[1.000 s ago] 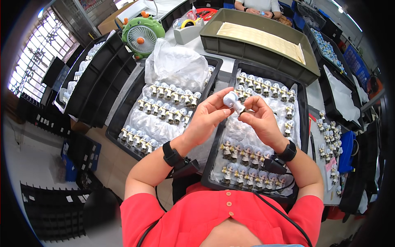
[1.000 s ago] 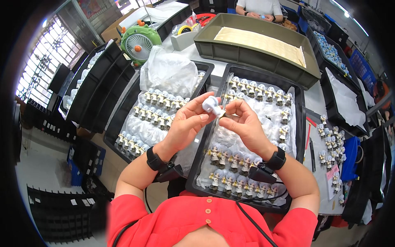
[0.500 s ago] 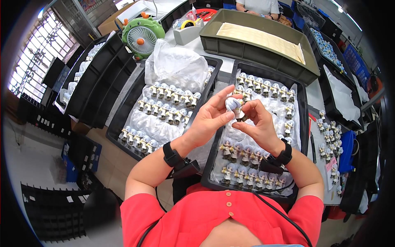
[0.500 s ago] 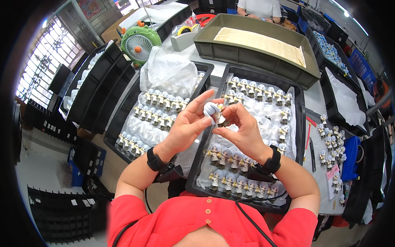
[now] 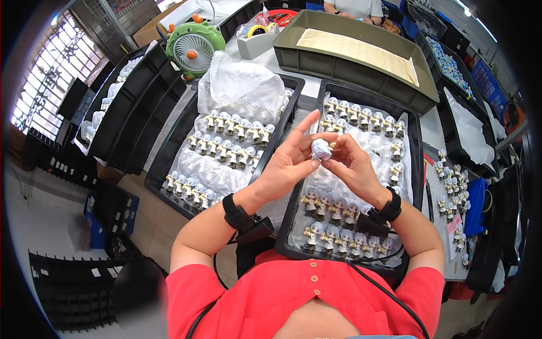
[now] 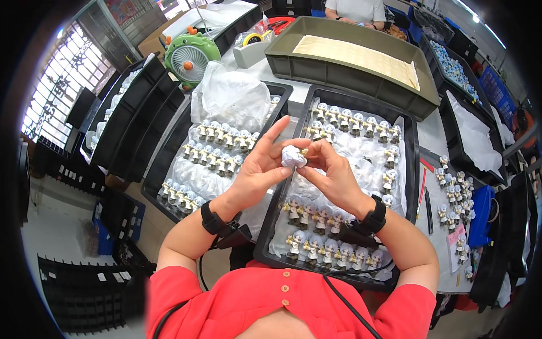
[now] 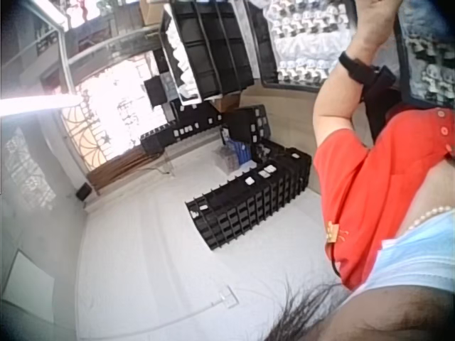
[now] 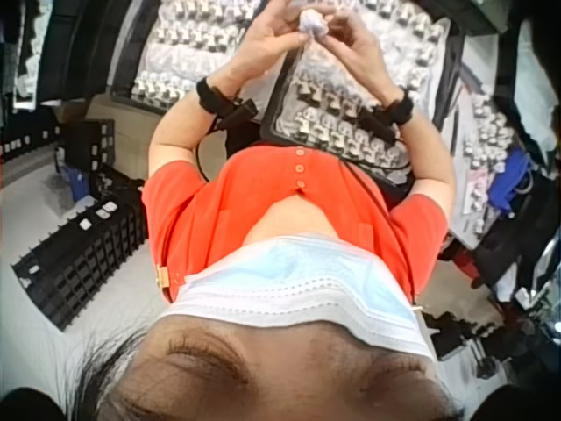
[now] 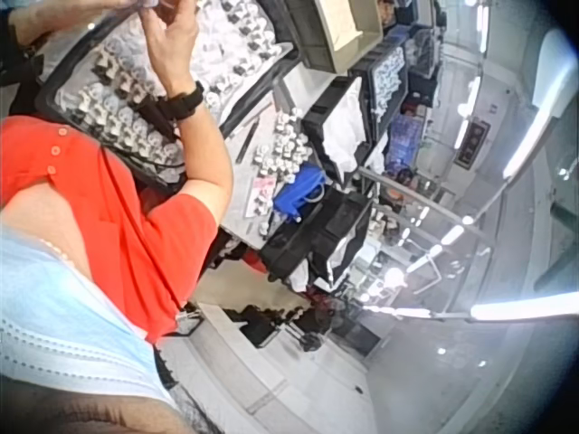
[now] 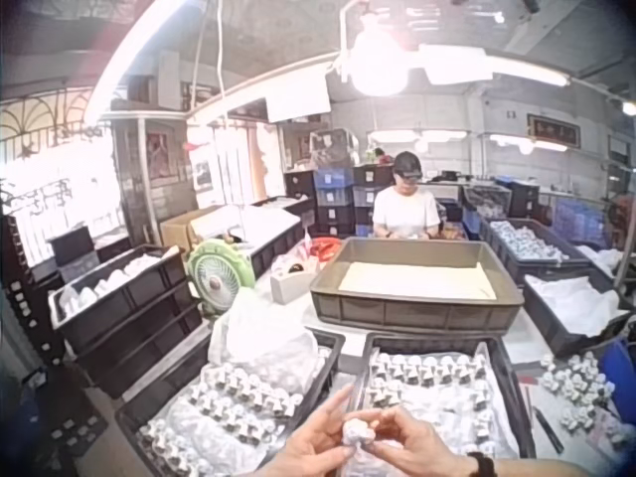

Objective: The person repeatedly picks up small cylindrical components from a tray, holds them with both hands, and appears to attach or adjust a small white piece on each one. The person then places the assembled items back into the tray. This process is repeated for multiple items throughout the clip.

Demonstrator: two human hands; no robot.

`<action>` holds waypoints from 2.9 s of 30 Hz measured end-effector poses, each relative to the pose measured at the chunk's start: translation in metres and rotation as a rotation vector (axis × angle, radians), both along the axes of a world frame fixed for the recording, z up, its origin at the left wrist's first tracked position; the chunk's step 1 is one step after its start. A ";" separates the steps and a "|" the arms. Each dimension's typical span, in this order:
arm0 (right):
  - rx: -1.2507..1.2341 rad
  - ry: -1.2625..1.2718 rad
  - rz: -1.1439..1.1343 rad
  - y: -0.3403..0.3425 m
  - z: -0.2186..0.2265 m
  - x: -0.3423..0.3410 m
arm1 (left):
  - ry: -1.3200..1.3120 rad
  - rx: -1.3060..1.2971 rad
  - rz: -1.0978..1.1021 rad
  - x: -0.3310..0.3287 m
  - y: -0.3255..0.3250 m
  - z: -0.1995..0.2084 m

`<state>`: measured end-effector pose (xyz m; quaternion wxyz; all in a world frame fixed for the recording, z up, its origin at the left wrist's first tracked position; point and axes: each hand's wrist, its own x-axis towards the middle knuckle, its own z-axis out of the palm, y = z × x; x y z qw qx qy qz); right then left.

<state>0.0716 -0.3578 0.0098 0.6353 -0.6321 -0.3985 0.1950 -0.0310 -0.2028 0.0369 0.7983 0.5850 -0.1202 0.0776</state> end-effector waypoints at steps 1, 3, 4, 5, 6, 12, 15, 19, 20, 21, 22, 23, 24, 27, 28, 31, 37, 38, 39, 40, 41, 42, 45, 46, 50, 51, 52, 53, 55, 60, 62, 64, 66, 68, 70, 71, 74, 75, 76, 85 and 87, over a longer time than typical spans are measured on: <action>0.007 0.052 0.022 -0.001 -0.001 0.001 | 0.009 -0.027 -0.001 0.001 0.001 -0.001; -0.006 -0.011 0.027 -0.001 0.002 0.001 | 0.023 -0.065 -0.001 0.001 0.003 -0.001; -0.012 -0.043 0.029 -0.001 0.004 0.001 | 0.027 -0.077 -0.002 0.002 0.003 -0.002; -0.015 -0.050 0.027 -0.001 0.004 0.002 | 0.032 -0.088 -0.005 0.002 0.004 -0.002; -0.017 -0.057 0.025 -0.001 0.003 0.003 | 0.037 -0.093 -0.008 0.002 0.004 -0.002; -0.017 -0.088 0.019 -0.002 0.000 0.005 | 0.060 -0.131 -0.007 0.003 0.003 -0.002; -0.030 0.012 0.046 -0.002 0.001 0.004 | 0.103 -0.208 0.020 0.004 0.006 -0.006; -0.065 0.095 0.056 -0.003 0.010 -0.003 | 0.195 -0.327 0.025 0.007 0.014 -0.009; -0.050 0.103 0.043 -0.003 0.011 -0.004 | 0.221 -0.355 0.018 0.008 0.015 -0.011; -0.036 0.112 0.031 -0.004 0.011 -0.005 | 0.225 -0.365 0.009 0.009 0.016 -0.013; -0.021 0.120 0.019 -0.004 0.012 -0.006 | 0.230 -0.375 0.001 0.009 0.016 -0.016; -0.025 0.092 0.019 -0.004 0.012 -0.005 | 0.236 -0.383 -0.009 0.010 0.017 -0.017; -0.029 0.063 0.019 -0.005 0.012 -0.004 | 0.233 -0.384 -0.010 0.010 0.017 -0.016; -0.009 0.016 0.026 -0.005 0.011 -0.004 | 0.220 -0.379 -0.016 0.009 0.017 -0.013; 0.003 0.007 0.029 -0.005 0.011 -0.005 | 0.213 -0.374 -0.018 0.008 0.016 -0.012; 0.019 0.035 0.032 -0.005 0.009 -0.003 | 0.156 -0.297 0.008 0.007 0.014 -0.010; 0.036 0.111 0.066 -0.004 0.007 -0.001 | 0.117 -0.269 0.035 0.006 0.011 -0.007; 0.025 0.114 0.071 -0.004 0.008 -0.001 | 0.126 -0.272 0.040 0.006 0.011 -0.007; 0.013 0.118 0.075 -0.005 0.010 -0.002 | 0.133 -0.287 0.041 0.005 0.011 -0.006; 0.001 0.121 0.079 -0.005 0.012 -0.002 | 0.140 -0.303 0.042 0.005 0.011 -0.005; 0.009 0.101 0.081 -0.006 0.014 -0.003 | 0.148 -0.318 0.042 0.004 0.011 -0.005; 0.017 0.081 0.083 -0.006 0.016 -0.005 | 0.155 -0.316 0.042 0.004 0.012 -0.005; 0.030 0.069 0.077 -0.005 0.015 -0.005 | 0.178 -0.317 0.043 0.004 0.012 -0.005; 0.033 0.073 0.073 -0.005 0.013 -0.005 | 0.187 -0.322 0.046 0.004 0.012 -0.005; 0.020 0.153 0.097 -0.004 0.008 0.000 | 0.140 -0.212 0.097 0.006 0.009 -0.009; 0.032 0.185 0.110 -0.004 0.008 0.001 | 0.091 -0.133 0.101 0.004 0.007 -0.007; 0.045 0.217 0.122 -0.003 0.008 0.002 | 0.042 -0.053 0.104 0.002 0.004 -0.003; 0.059 0.232 0.127 -0.003 0.007 0.002 | -0.007 0.026 0.106 0.000 0.001 -0.001; 0.087 0.263 0.136 -0.001 0.005 0.002 | -0.041 0.187 0.127 -0.001 0.000 -0.002; 0.100 0.284 0.156 -0.002 0.004 0.003 | -0.072 0.347 0.150 -0.001 -0.001 -0.002; 0.096 0.296 0.163 -0.002 0.003 0.003 | -0.053 0.375 0.160 -0.002 -0.001 -0.003; 0.090 0.308 0.176 -0.001 0.001 0.004 | -0.053 0.405 0.162 -0.002 0.000 -0.002; 0.041 0.334 0.191 0.000 0.001 0.006 | -0.069 0.441 0.167 -0.005 0.004 0.002; 0.002 0.360 0.205 -0.001 0.000 0.007 | -0.064 0.508 0.122 -0.001 0.004 0.003; -0.023 0.385 0.228 -0.004 -0.001 0.007 | -0.078 0.549 0.085 0.000 0.004 0.005; -0.020 0.413 0.250 -0.002 -0.004 0.009 | -0.100 0.551 0.066 -0.001 0.004 0.008; -0.062 0.480 0.351 -0.002 -0.004 0.007 | -0.171 0.699 0.089 -0.009 0.005 0.015; -0.096 0.476 0.399 -0.003 -0.006 0.008 | -0.135 0.737 0.082 -0.011 0.005 0.018; -0.079 0.474 0.432 -0.001 -0.006 0.007 | -0.165 0.807 0.125 -0.014 0.007 0.020; -0.133 0.387 0.435 -0.007 0.014 0.009 | 0.456 0.446 0.273 -0.026 0.115 0.020; -0.159 0.371 0.447 -0.006 0.015 0.009 | 0.547 -0.056 0.276 -0.031 0.134 0.019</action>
